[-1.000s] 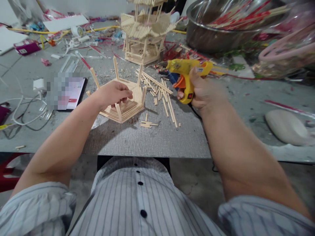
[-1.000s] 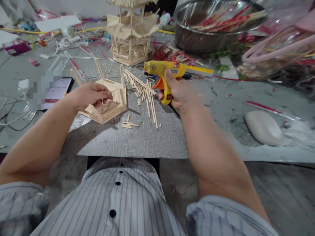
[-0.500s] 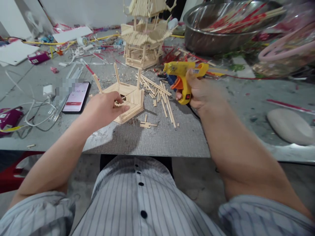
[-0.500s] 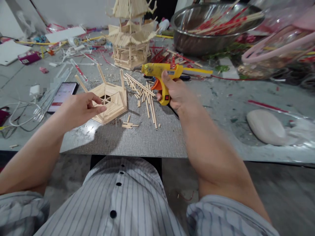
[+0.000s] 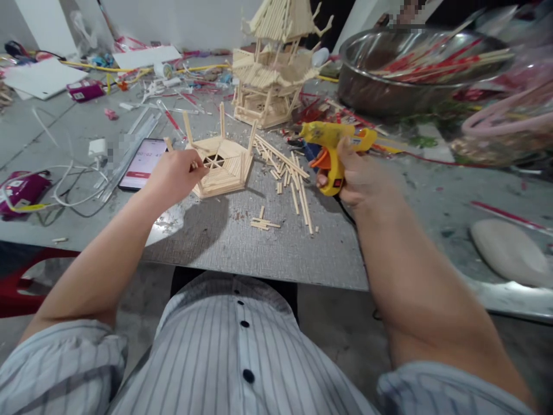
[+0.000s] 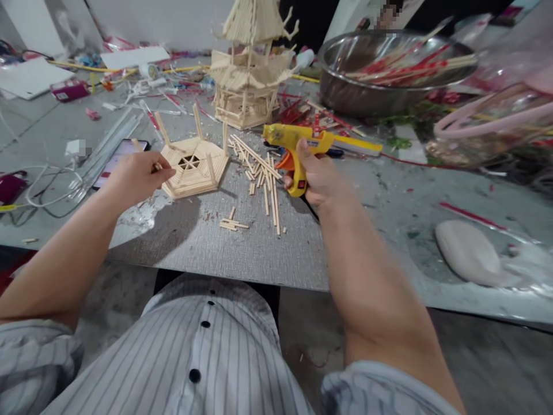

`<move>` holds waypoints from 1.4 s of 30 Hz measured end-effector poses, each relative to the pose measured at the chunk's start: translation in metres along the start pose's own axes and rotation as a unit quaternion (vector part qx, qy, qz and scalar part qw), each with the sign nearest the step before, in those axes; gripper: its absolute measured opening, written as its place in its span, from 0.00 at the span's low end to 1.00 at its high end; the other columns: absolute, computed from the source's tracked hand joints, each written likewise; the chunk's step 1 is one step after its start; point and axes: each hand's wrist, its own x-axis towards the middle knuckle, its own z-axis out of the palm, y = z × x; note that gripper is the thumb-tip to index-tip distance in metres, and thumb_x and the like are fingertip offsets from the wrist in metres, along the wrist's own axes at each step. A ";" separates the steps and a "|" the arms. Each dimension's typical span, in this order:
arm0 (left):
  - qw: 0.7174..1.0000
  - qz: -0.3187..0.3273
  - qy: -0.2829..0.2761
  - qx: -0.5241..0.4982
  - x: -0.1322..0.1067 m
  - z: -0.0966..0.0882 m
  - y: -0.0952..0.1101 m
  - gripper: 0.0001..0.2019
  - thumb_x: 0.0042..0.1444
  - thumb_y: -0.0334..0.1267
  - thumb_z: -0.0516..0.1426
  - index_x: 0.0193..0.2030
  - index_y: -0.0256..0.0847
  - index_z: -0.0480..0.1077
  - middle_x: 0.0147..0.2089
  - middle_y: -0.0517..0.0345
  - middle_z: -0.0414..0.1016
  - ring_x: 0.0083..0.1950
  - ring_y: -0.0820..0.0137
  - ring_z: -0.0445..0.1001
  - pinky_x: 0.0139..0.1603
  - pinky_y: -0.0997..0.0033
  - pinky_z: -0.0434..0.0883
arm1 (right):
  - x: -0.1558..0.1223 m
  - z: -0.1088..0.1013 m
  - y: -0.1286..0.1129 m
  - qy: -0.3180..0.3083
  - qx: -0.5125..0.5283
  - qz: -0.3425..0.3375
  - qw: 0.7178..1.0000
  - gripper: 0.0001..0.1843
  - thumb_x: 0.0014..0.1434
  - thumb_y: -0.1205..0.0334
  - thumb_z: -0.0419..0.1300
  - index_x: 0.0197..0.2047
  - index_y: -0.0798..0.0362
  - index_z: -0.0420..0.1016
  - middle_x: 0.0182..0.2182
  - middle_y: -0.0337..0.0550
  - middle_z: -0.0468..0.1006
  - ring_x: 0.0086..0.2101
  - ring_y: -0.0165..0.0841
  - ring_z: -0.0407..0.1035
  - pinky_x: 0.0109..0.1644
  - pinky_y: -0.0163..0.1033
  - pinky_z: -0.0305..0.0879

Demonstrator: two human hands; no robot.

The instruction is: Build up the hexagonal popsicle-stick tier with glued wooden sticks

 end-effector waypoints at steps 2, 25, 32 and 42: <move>1.000 -0.012 0.005 0.007 0.010 0.001 -0.008 0.08 0.52 0.43 0.55 0.32 0.42 0.72 0.26 0.54 0.74 0.34 0.64 0.73 0.36 0.67 0.64 | 0.000 -0.001 0.001 0.000 0.000 0.005 1.000 0.31 0.27 0.39 0.72 0.29 0.51 0.70 0.19 0.32 0.73 0.13 0.23 0.60 0.12 0.32 0.59; 0.977 -0.048 0.198 -0.067 0.045 0.034 -0.068 0.15 0.46 0.42 0.60 0.19 0.45 0.57 0.17 0.60 0.59 0.26 0.69 0.63 0.30 0.66 0.61 | -0.003 0.000 0.002 0.006 -0.032 0.000 0.999 0.33 0.22 0.38 0.73 0.29 0.50 0.72 0.20 0.35 0.70 0.18 0.28 0.64 0.13 0.33 0.58; 0.893 0.000 0.425 -0.149 0.026 0.017 -0.061 0.14 0.61 0.48 0.49 0.29 0.42 0.60 0.23 0.63 0.58 0.27 0.76 0.60 0.31 0.69 0.58 | -0.002 0.000 0.004 0.008 -0.016 -0.011 1.000 0.36 0.22 0.38 0.73 0.32 0.51 0.72 0.23 0.33 0.71 0.18 0.25 0.62 0.13 0.32 0.57; 0.806 0.524 0.275 0.022 -0.027 0.056 0.013 0.17 0.61 0.40 0.49 0.21 0.40 0.60 0.18 0.64 0.63 0.18 0.78 0.61 0.19 0.73 0.54 | 0.005 -0.030 -0.011 -0.074 -0.116 0.064 0.988 0.35 0.21 0.33 0.70 0.23 0.56 0.72 0.15 0.40 0.70 0.12 0.27 0.60 0.13 0.35 0.58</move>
